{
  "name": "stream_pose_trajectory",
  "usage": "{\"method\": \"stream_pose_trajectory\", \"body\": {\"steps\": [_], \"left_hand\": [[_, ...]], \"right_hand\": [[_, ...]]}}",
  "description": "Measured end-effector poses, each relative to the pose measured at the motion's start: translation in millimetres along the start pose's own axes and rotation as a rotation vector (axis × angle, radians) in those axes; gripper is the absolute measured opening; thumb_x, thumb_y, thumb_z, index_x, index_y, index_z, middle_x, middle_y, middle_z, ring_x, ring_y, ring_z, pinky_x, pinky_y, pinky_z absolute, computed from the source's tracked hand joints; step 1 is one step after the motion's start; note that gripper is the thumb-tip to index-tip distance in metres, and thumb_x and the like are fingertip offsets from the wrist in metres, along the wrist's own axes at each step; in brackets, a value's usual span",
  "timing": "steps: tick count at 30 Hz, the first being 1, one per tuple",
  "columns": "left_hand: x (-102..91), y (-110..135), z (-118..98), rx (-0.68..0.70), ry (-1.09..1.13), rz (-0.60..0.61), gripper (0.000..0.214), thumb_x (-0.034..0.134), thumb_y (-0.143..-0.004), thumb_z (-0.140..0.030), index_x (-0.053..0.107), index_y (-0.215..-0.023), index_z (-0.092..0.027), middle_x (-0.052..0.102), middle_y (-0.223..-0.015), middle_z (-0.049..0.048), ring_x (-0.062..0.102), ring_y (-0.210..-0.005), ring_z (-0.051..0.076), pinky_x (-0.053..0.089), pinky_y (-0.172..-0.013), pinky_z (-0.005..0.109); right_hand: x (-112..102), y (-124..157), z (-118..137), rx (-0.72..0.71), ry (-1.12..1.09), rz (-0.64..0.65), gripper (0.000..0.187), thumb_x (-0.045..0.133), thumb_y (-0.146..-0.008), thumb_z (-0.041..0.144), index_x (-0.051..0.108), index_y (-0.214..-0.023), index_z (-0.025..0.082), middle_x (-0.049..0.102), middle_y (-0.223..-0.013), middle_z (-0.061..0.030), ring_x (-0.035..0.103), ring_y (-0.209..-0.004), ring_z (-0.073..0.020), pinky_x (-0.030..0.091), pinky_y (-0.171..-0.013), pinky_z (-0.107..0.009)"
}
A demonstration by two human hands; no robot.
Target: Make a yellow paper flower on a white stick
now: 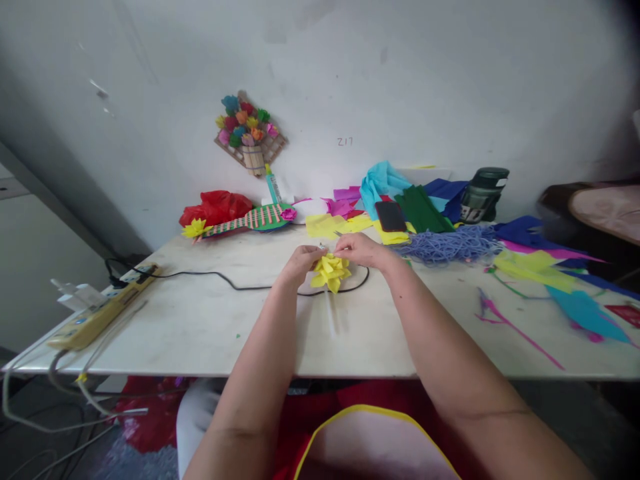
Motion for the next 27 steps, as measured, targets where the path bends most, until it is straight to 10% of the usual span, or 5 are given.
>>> {"method": "stream_pose_trajectory", "body": {"steps": [15,27], "left_hand": [[2.6,-2.4,12.3,-0.201,0.197,-0.03,0.026,0.063,-0.067,-0.037,0.058,-0.065,-0.012,0.057,-0.056,0.0029,0.053,-0.048,0.012,0.038,-0.048,0.024],[3.8,-0.3,5.9,-0.079,0.19,-0.006,0.031,0.067,-0.064,-0.041,0.059,-0.066,-0.011,0.057,-0.057,0.0033,0.053,-0.051,0.012,0.038,-0.049,0.023]], "right_hand": [[-6.8,0.1,6.0,-0.019,0.119,-0.1,0.019,0.053,-0.074,0.017,0.07,-0.068,0.017,0.066,-0.086,-0.0037,0.058,-0.079,-0.015,0.041,-0.069,-0.024],[-11.9,4.5,18.6,0.026,0.337,-0.131,0.021,0.051,-0.08,0.018,0.072,-0.077,0.019,0.066,-0.101,-0.0039,0.059,-0.084,-0.0157,0.041,-0.069,-0.026]]}}
Point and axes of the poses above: each hand's wrist, its own y-axis away from the middle knuckle, its own x-axis out of the palm, z = x × y, the point moved 6 cm from there along -y, towards the middle knuckle
